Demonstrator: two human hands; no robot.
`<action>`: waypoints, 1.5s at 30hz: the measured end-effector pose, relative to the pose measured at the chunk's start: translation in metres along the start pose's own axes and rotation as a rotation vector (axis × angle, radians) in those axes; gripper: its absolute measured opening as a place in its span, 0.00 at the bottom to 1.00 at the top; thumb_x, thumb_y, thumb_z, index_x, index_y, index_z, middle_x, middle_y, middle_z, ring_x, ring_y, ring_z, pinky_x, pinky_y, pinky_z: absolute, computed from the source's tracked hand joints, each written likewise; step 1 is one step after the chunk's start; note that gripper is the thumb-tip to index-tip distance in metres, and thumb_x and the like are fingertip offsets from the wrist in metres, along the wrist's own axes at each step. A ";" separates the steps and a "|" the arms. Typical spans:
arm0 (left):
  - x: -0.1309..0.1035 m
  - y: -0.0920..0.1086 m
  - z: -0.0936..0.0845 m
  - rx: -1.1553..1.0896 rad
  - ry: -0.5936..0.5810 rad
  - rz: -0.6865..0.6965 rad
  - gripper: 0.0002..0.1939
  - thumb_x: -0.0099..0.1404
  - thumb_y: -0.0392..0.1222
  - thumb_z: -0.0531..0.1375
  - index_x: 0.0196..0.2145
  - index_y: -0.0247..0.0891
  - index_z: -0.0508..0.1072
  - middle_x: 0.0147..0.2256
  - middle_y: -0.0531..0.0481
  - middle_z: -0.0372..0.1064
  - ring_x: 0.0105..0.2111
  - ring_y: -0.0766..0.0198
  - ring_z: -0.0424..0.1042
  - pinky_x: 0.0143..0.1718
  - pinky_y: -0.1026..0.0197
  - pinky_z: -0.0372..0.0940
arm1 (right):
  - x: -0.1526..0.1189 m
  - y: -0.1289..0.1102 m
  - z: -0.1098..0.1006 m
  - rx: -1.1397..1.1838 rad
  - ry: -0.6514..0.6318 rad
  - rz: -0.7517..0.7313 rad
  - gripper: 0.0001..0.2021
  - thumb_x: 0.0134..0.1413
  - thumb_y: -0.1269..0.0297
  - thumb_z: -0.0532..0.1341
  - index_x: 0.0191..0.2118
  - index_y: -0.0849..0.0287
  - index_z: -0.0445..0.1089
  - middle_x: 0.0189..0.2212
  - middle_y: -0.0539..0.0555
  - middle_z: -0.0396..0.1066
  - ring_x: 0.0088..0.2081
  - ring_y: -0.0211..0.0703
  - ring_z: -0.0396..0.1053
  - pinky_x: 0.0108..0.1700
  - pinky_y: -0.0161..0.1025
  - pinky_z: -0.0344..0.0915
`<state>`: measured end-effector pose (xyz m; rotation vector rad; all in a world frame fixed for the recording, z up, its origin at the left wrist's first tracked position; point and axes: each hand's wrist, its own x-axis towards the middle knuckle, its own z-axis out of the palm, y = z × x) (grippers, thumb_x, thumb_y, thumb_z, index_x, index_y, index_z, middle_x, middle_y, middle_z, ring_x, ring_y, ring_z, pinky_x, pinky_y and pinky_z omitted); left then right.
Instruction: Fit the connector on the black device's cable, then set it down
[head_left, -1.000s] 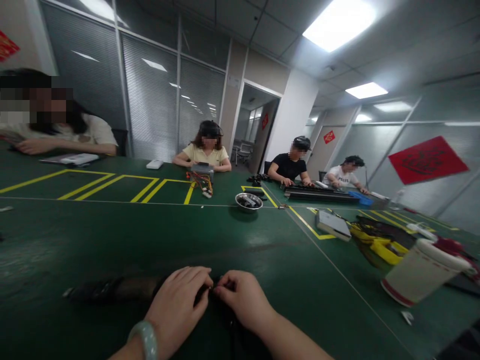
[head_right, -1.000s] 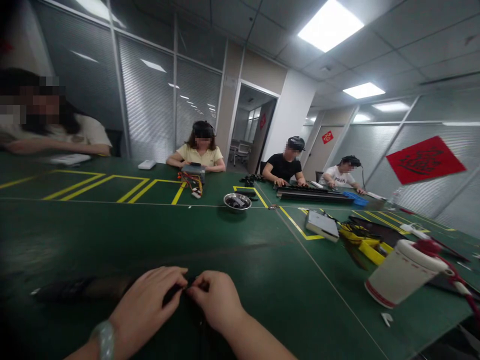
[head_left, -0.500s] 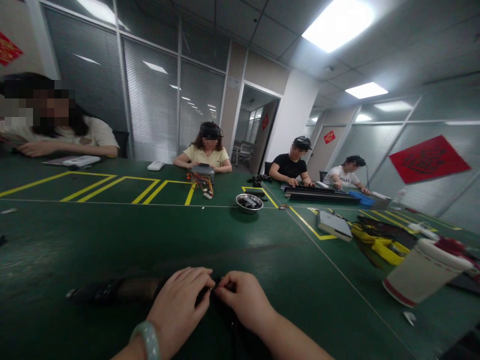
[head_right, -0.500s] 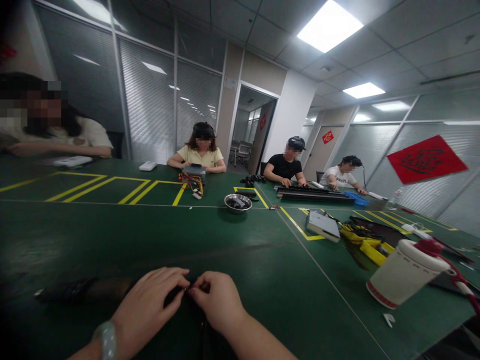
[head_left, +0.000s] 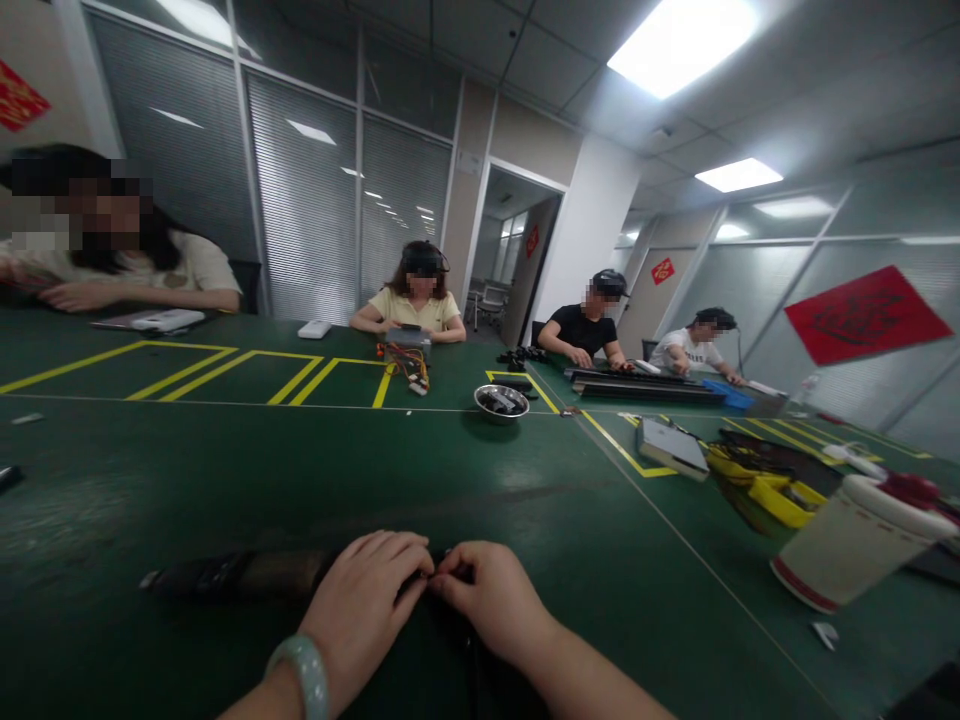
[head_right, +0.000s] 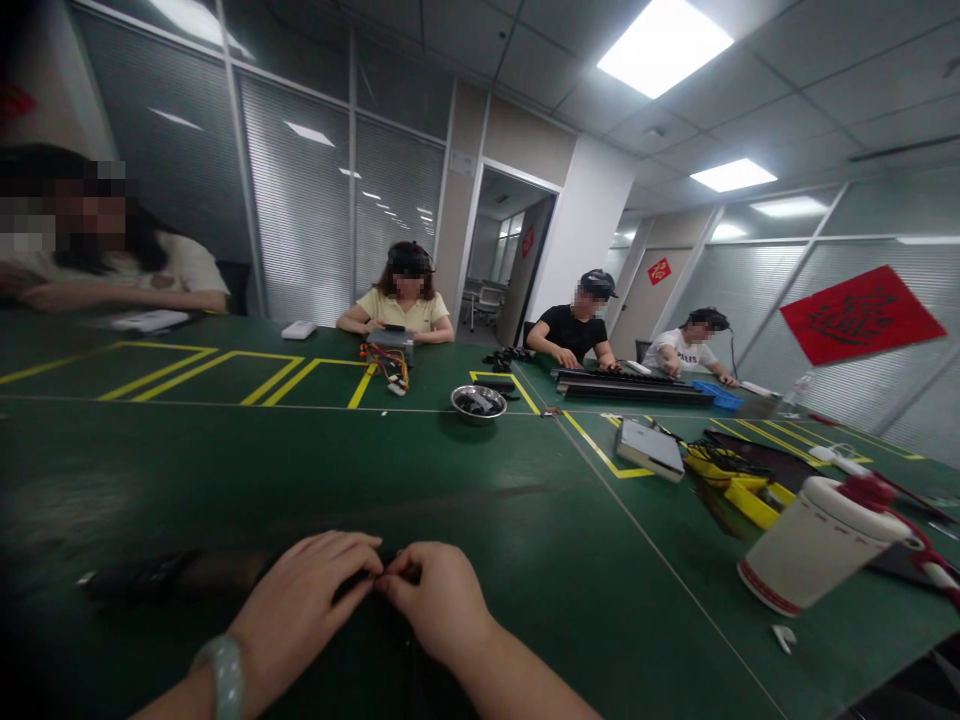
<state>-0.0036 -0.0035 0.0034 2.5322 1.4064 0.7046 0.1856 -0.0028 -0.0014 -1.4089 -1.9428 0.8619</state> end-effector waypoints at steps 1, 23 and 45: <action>0.000 0.000 0.000 0.000 0.001 -0.003 0.07 0.63 0.38 0.55 0.36 0.47 0.72 0.44 0.55 0.71 0.48 0.58 0.67 0.51 0.50 0.57 | 0.000 -0.001 -0.001 -0.005 -0.005 -0.002 0.05 0.52 0.62 0.63 0.34 0.54 0.76 0.30 0.47 0.75 0.31 0.35 0.69 0.34 0.30 0.58; -0.003 0.004 0.001 0.017 0.052 -0.003 0.09 0.61 0.36 0.54 0.37 0.45 0.71 0.44 0.52 0.71 0.47 0.56 0.67 0.53 0.48 0.56 | -0.001 -0.003 -0.001 -0.026 0.004 -0.001 0.04 0.52 0.65 0.62 0.33 0.57 0.75 0.31 0.48 0.74 0.33 0.36 0.70 0.35 0.31 0.58; -0.002 0.003 0.002 0.010 0.067 -0.022 0.09 0.63 0.37 0.51 0.36 0.43 0.71 0.44 0.51 0.71 0.46 0.57 0.68 0.51 0.49 0.59 | -0.001 -0.004 -0.003 -0.023 -0.025 0.024 0.04 0.52 0.66 0.62 0.33 0.57 0.75 0.30 0.49 0.74 0.31 0.36 0.69 0.35 0.31 0.59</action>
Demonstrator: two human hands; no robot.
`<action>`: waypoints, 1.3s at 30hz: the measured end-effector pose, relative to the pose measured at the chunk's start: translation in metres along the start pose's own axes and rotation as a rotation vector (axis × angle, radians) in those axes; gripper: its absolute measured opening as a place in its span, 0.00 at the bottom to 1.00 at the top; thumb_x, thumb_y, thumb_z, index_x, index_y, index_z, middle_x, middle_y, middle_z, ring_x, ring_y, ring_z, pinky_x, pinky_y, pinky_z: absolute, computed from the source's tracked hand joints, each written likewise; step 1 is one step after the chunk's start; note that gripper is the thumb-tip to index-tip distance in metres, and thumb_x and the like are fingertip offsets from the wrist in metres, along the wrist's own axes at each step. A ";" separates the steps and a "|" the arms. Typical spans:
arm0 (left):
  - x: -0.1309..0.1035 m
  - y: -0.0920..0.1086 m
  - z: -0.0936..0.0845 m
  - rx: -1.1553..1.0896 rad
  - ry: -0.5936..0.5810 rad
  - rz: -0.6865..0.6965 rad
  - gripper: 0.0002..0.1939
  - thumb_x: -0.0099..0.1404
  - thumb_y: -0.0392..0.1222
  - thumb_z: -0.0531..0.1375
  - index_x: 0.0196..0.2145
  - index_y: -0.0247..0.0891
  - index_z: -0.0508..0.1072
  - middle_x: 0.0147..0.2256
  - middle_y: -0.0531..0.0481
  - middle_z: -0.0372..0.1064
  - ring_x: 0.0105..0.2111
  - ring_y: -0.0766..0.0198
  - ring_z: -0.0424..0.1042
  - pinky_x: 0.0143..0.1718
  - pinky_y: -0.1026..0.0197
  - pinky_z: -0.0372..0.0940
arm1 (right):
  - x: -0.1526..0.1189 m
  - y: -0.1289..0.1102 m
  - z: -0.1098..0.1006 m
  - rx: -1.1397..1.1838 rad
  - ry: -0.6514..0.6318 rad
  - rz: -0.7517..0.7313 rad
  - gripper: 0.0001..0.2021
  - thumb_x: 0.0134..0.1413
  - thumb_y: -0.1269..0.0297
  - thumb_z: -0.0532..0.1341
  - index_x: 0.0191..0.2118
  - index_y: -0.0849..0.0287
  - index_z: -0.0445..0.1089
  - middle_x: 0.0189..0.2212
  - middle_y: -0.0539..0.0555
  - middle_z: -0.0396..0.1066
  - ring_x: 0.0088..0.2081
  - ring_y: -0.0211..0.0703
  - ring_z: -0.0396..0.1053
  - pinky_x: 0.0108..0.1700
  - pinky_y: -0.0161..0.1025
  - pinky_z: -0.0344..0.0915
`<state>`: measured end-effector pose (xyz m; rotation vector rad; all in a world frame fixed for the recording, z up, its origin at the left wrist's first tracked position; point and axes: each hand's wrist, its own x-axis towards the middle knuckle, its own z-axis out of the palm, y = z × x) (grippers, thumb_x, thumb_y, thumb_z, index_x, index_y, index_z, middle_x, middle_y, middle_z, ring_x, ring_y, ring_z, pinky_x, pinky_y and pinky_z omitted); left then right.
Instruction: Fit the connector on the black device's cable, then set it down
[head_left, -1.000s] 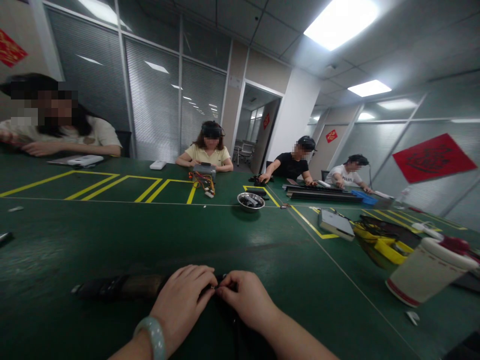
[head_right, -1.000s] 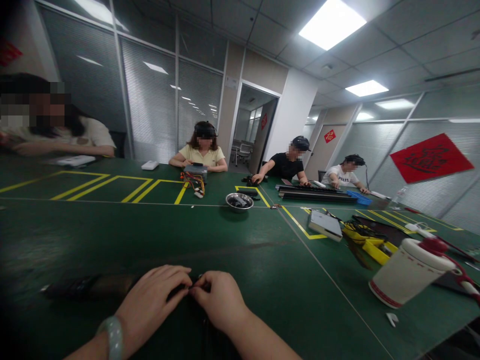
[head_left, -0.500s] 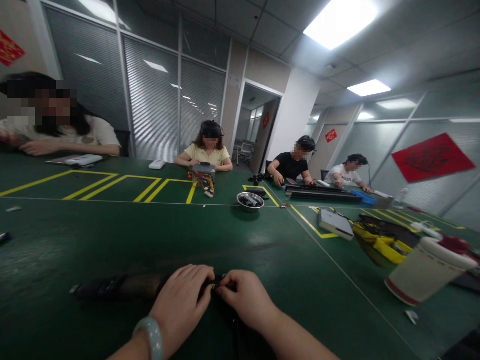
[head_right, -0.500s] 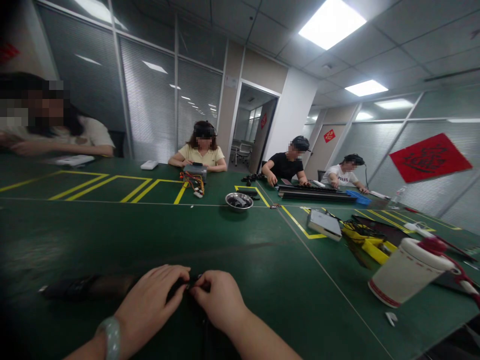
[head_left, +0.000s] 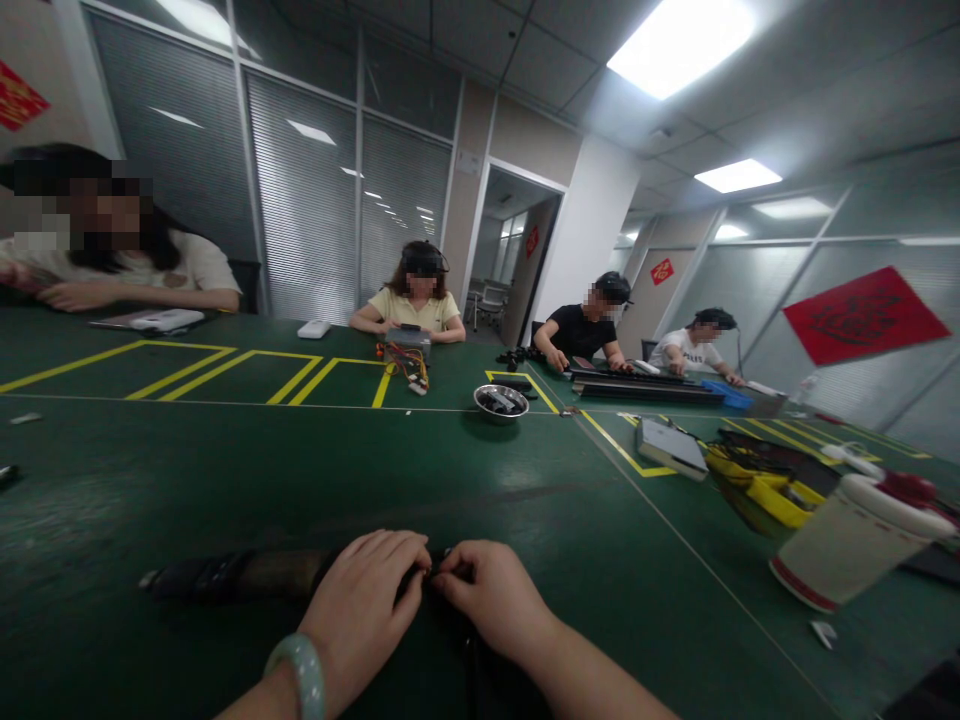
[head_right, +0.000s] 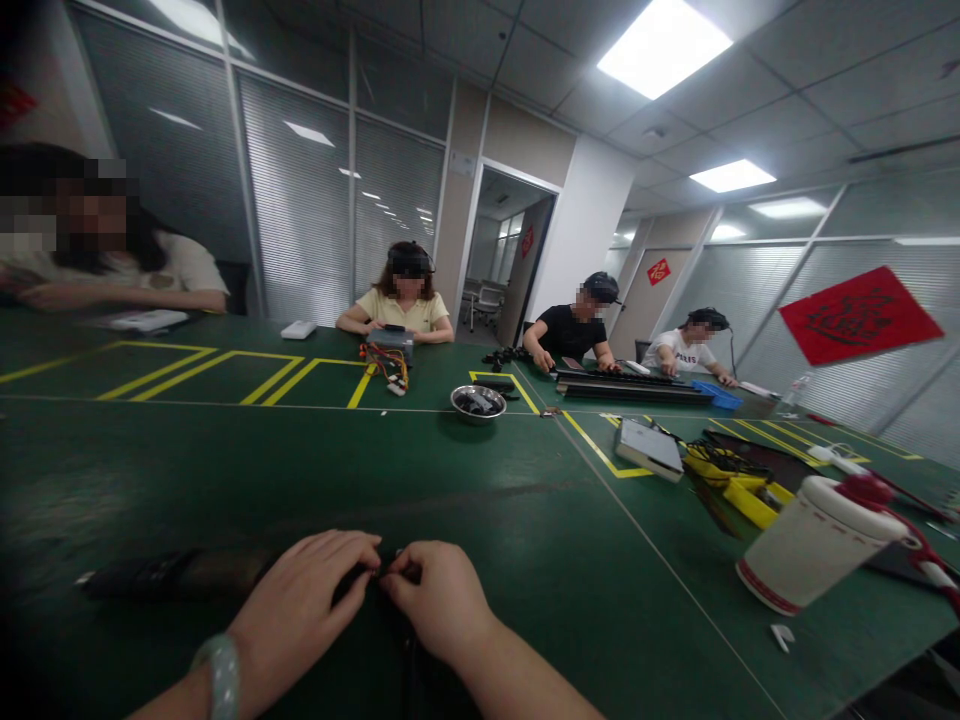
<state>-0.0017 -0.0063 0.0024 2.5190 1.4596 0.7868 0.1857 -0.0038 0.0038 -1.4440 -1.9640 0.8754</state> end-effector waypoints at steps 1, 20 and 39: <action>0.000 0.000 0.000 -0.001 -0.003 0.000 0.10 0.63 0.37 0.51 0.36 0.43 0.71 0.43 0.51 0.71 0.46 0.57 0.68 0.51 0.49 0.59 | 0.000 0.000 0.000 0.004 0.003 -0.005 0.04 0.52 0.66 0.62 0.33 0.57 0.75 0.30 0.49 0.74 0.31 0.36 0.69 0.35 0.31 0.59; 0.002 0.002 -0.002 -0.005 -0.022 -0.026 0.09 0.63 0.37 0.51 0.36 0.44 0.71 0.43 0.51 0.71 0.46 0.57 0.68 0.49 0.50 0.59 | 0.000 0.002 0.000 0.022 0.016 -0.052 0.04 0.52 0.67 0.63 0.33 0.57 0.75 0.30 0.48 0.74 0.32 0.36 0.70 0.35 0.30 0.58; 0.001 0.002 -0.002 0.009 -0.031 -0.034 0.08 0.61 0.39 0.55 0.37 0.45 0.72 0.42 0.53 0.72 0.45 0.57 0.68 0.49 0.52 0.58 | 0.001 0.005 0.001 0.014 0.019 -0.062 0.04 0.52 0.65 0.63 0.33 0.56 0.75 0.29 0.46 0.73 0.30 0.33 0.68 0.33 0.29 0.57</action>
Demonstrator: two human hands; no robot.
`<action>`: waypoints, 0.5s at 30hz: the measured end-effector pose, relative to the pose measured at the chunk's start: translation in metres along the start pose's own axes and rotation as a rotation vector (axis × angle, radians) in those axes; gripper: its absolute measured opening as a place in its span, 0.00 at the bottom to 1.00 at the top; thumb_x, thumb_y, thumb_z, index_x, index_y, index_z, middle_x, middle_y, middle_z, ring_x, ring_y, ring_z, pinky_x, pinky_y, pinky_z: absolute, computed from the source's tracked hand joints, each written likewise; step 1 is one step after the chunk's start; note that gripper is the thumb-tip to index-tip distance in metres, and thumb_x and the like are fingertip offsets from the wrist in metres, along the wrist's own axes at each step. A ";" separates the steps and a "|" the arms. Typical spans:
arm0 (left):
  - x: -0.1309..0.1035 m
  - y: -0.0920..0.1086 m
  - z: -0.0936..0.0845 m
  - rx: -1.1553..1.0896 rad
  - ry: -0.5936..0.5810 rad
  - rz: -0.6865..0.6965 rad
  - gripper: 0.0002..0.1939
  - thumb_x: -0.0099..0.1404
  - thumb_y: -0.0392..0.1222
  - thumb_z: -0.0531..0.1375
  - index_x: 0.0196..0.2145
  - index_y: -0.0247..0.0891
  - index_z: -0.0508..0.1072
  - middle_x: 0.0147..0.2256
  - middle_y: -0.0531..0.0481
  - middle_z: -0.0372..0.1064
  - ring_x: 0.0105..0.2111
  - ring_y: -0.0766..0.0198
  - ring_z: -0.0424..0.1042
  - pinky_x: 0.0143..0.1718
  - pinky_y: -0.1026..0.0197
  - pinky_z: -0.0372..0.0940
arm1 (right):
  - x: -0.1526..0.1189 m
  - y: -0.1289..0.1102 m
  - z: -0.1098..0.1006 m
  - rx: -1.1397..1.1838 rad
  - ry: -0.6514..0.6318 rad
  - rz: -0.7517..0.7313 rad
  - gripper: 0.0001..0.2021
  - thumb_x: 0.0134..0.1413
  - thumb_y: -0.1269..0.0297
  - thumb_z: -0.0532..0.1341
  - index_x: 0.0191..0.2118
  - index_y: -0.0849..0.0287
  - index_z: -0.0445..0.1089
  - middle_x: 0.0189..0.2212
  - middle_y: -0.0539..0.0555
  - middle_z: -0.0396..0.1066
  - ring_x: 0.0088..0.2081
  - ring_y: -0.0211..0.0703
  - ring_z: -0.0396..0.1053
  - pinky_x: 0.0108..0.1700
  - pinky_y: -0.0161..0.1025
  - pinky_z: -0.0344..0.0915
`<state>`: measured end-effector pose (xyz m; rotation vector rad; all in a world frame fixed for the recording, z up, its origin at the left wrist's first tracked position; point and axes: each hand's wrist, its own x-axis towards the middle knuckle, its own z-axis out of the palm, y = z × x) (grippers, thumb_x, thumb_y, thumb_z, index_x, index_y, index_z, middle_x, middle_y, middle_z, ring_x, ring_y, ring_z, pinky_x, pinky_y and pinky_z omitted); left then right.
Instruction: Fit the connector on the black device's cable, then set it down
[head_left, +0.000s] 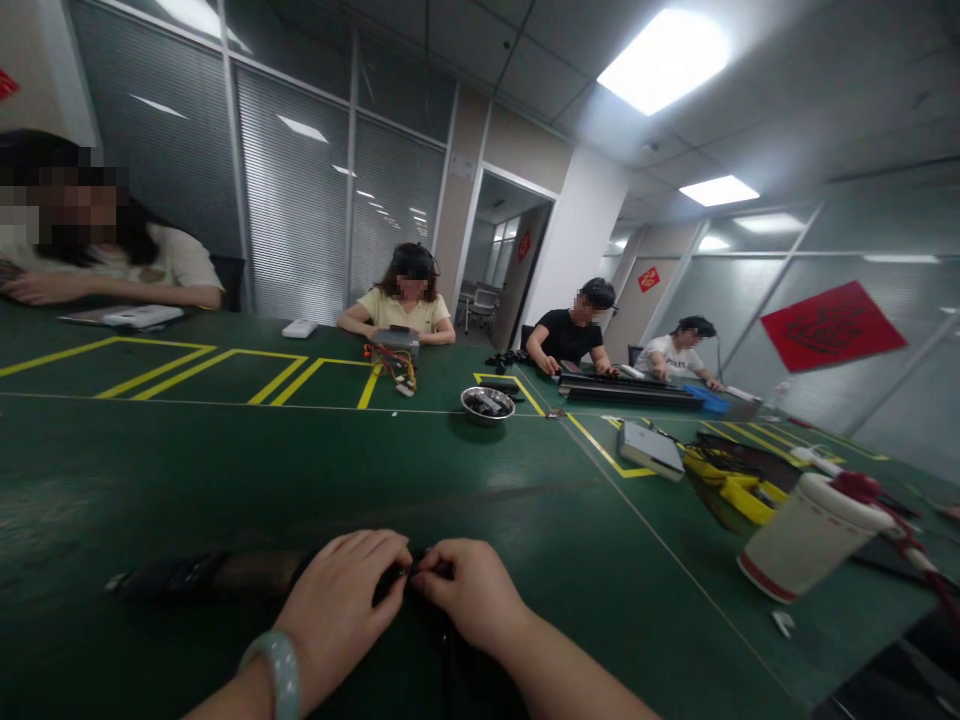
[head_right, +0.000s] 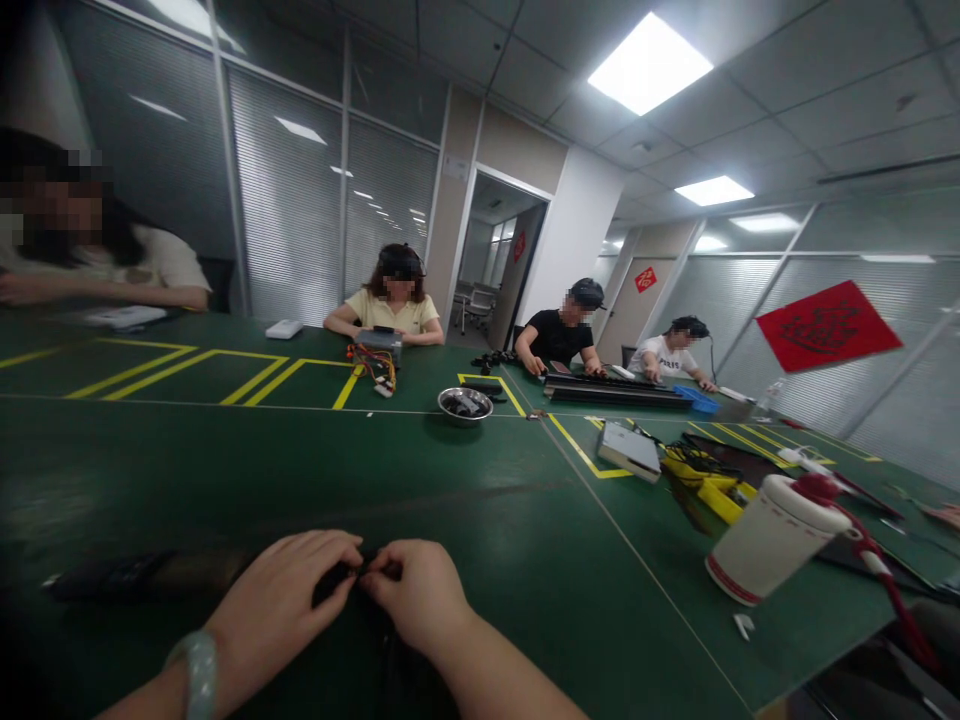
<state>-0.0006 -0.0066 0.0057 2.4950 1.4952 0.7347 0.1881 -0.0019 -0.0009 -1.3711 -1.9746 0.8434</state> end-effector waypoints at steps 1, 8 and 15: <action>0.000 -0.001 0.000 -0.002 -0.002 -0.002 0.08 0.61 0.39 0.55 0.37 0.46 0.72 0.42 0.53 0.71 0.46 0.57 0.68 0.49 0.52 0.58 | 0.000 0.001 0.000 0.003 0.002 -0.006 0.04 0.52 0.65 0.63 0.33 0.56 0.75 0.29 0.47 0.74 0.31 0.33 0.68 0.33 0.28 0.57; 0.001 -0.005 0.005 -0.007 -0.006 -0.011 0.07 0.62 0.42 0.55 0.37 0.47 0.72 0.44 0.54 0.71 0.47 0.57 0.68 0.50 0.51 0.58 | 0.001 0.006 0.000 0.033 -0.001 0.007 0.05 0.52 0.63 0.63 0.34 0.56 0.75 0.30 0.48 0.74 0.30 0.34 0.68 0.33 0.29 0.58; 0.000 -0.009 0.005 -0.005 -0.015 -0.004 0.07 0.62 0.44 0.56 0.37 0.47 0.73 0.46 0.53 0.72 0.49 0.57 0.68 0.51 0.51 0.59 | 0.002 0.012 0.001 0.052 -0.015 -0.008 0.06 0.53 0.62 0.63 0.35 0.55 0.76 0.30 0.48 0.74 0.30 0.35 0.68 0.31 0.29 0.58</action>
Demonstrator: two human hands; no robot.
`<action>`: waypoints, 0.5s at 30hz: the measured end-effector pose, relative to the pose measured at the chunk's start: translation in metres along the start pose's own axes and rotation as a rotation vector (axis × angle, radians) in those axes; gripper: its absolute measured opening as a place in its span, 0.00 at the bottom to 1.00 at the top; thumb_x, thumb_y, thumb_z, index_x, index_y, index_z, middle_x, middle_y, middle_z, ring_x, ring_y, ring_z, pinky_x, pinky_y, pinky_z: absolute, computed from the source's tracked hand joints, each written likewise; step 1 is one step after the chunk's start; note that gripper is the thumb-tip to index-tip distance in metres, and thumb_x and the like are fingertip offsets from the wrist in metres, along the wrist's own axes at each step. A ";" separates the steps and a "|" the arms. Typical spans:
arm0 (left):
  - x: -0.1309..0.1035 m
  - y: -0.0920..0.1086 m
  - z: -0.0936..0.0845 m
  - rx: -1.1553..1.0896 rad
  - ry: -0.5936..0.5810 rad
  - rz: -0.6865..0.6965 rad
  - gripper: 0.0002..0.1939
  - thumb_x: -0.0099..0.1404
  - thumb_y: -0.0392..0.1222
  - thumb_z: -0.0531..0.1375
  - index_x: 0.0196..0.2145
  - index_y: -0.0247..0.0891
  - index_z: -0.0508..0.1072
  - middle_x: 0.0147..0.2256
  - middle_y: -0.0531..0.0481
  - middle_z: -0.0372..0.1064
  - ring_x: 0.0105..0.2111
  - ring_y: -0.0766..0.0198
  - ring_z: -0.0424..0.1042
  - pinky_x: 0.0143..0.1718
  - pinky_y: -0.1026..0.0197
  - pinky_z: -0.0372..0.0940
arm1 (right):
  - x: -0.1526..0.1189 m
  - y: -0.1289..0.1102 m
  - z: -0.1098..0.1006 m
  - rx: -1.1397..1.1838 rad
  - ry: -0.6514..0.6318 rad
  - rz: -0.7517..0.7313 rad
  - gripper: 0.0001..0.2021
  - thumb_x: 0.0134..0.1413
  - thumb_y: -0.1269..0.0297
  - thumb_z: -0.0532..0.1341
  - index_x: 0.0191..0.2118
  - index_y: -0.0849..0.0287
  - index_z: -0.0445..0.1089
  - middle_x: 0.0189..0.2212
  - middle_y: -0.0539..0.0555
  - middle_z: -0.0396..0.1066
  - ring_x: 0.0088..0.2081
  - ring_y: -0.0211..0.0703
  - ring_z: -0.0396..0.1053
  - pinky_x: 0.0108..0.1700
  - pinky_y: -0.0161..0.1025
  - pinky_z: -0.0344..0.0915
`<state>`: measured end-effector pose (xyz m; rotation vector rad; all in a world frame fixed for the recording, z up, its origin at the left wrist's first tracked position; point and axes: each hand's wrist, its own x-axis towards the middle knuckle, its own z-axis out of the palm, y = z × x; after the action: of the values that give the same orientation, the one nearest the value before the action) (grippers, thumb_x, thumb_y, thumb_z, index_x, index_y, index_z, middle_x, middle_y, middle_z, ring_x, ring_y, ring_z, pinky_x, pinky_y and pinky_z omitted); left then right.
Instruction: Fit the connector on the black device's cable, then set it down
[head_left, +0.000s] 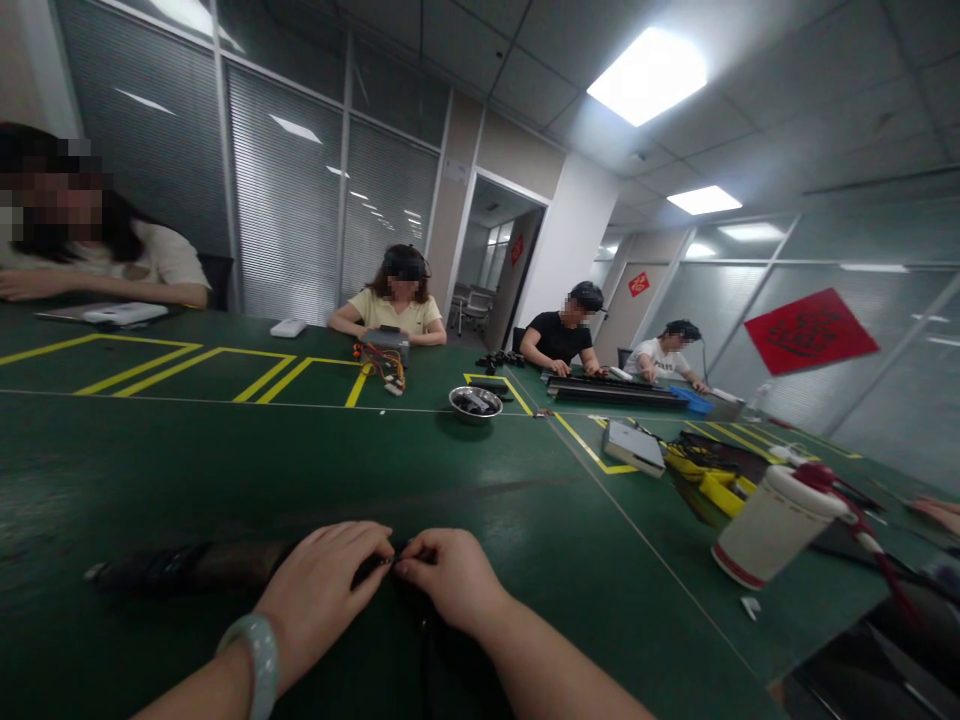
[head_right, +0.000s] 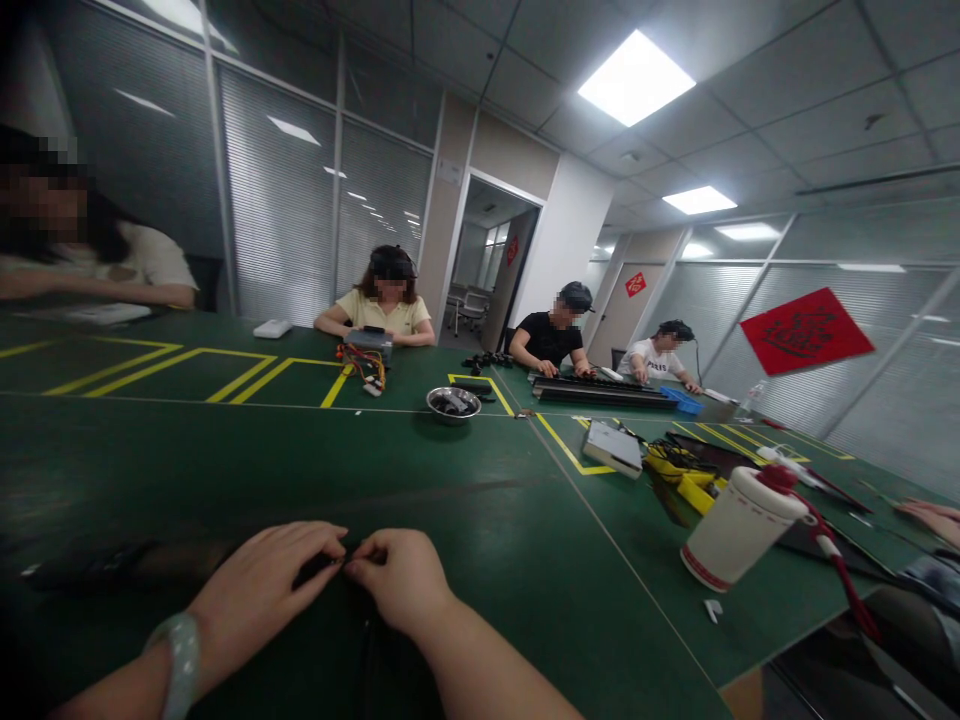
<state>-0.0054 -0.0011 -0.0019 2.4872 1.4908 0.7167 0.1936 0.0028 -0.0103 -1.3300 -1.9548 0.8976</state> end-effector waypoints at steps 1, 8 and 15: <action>0.000 -0.001 0.000 0.001 -0.003 0.003 0.07 0.62 0.44 0.56 0.37 0.47 0.73 0.46 0.54 0.71 0.49 0.57 0.68 0.51 0.51 0.59 | 0.000 0.001 0.000 0.002 -0.001 -0.002 0.06 0.53 0.62 0.63 0.35 0.55 0.76 0.30 0.48 0.74 0.31 0.35 0.68 0.31 0.29 0.58; 0.000 -0.006 0.003 -0.006 -0.002 0.029 0.07 0.63 0.43 0.56 0.37 0.48 0.74 0.47 0.54 0.71 0.49 0.57 0.68 0.52 0.51 0.59 | 0.002 0.003 0.004 -0.004 0.009 0.001 0.07 0.53 0.60 0.63 0.35 0.54 0.76 0.29 0.47 0.74 0.29 0.34 0.67 0.30 0.29 0.57; 0.001 -0.005 0.005 -0.001 -0.003 0.021 0.07 0.62 0.45 0.57 0.37 0.48 0.74 0.47 0.54 0.72 0.49 0.56 0.68 0.52 0.50 0.60 | 0.000 -0.004 0.004 -0.032 0.042 -0.006 0.06 0.53 0.62 0.63 0.34 0.55 0.77 0.29 0.47 0.75 0.30 0.34 0.69 0.32 0.29 0.57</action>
<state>-0.0072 0.0029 -0.0075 2.5054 1.4658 0.7171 0.1887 0.0006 -0.0098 -1.3494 -1.9477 0.8328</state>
